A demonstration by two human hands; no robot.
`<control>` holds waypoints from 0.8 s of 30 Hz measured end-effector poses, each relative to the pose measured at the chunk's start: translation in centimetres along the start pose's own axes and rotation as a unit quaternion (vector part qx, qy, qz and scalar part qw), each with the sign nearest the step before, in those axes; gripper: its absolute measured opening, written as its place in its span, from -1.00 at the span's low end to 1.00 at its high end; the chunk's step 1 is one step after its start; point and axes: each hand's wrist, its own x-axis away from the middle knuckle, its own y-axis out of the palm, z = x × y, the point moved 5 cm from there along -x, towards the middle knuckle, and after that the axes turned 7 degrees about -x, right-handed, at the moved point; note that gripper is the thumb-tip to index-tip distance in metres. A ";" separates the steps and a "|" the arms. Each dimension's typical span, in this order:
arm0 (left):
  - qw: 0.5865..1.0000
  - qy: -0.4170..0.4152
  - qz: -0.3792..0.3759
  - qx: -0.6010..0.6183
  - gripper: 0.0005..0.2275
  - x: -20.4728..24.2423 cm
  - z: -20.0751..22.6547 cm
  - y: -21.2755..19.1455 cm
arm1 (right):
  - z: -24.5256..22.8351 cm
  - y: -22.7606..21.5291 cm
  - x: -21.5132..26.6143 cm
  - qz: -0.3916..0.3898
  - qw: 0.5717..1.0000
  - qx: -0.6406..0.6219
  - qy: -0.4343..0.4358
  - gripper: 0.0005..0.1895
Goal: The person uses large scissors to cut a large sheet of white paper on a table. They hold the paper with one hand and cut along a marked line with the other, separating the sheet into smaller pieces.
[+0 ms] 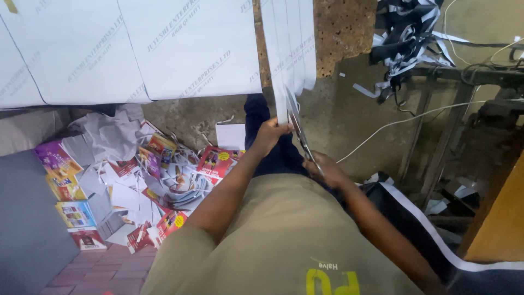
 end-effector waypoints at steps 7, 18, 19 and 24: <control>0.995 -0.016 0.038 -0.090 -0.90 -2.4 -3.7 -1.4 | 1.1 3.0 -8.7 0.080 0.993 -0.069 -0.052 -0.64; 0.995 -0.039 0.023 -0.093 -0.88 -0.9 -1.7 -1.3 | -2.1 4.4 -8.1 0.142 0.987 -0.075 -0.008 -0.54; 0.995 -0.043 0.017 -0.085 -0.88 -1.1 -2.0 -1.0 | -2.5 4.4 -8.0 0.149 0.986 -0.077 -0.012 -0.55; 0.995 -0.048 0.017 -0.081 -0.89 -1.0 -2.2 -1.9 | -3.4 4.6 -7.8 0.166 0.984 -0.066 -0.017 -0.55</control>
